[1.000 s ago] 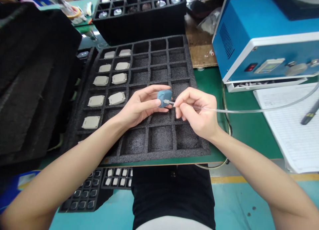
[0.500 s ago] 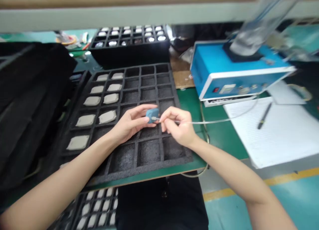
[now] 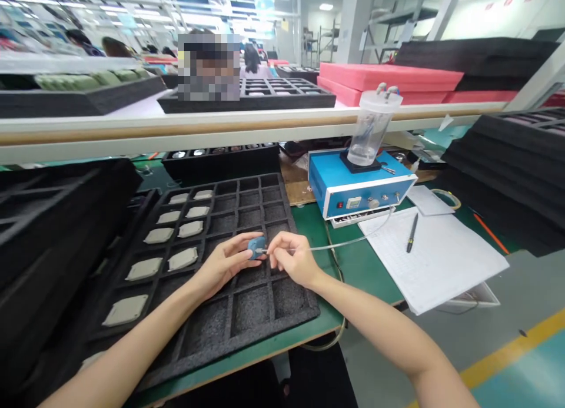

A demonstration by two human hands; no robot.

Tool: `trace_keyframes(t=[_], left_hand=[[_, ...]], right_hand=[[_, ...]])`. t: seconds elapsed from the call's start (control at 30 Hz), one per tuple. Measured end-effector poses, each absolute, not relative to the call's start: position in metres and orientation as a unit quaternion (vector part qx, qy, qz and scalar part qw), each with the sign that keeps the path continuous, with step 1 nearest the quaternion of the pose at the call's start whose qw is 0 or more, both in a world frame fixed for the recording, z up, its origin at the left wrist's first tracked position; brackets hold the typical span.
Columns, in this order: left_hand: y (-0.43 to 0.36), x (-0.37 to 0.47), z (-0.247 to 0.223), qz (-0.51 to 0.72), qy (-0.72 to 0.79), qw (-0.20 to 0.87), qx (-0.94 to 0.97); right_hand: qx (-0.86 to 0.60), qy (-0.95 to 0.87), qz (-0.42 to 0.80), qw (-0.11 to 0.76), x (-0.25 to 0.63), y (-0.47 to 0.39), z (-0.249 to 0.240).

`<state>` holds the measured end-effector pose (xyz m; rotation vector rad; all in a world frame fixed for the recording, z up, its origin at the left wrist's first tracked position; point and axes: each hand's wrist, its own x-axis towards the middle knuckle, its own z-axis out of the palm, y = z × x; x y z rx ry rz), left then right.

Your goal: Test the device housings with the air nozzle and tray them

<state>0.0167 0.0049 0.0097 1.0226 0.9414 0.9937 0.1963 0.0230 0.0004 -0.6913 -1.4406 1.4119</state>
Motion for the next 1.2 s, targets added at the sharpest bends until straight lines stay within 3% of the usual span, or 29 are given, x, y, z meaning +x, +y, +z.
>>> trace_keyframes(t=[1.2], left_hand=[[0.0049, 0.0151, 0.0108, 0.429, 0.419, 0.655, 0.459]], right_hand=[[-0.282, -0.588, 0.59, 0.476, 0.1961, 0.023, 0.0023]])
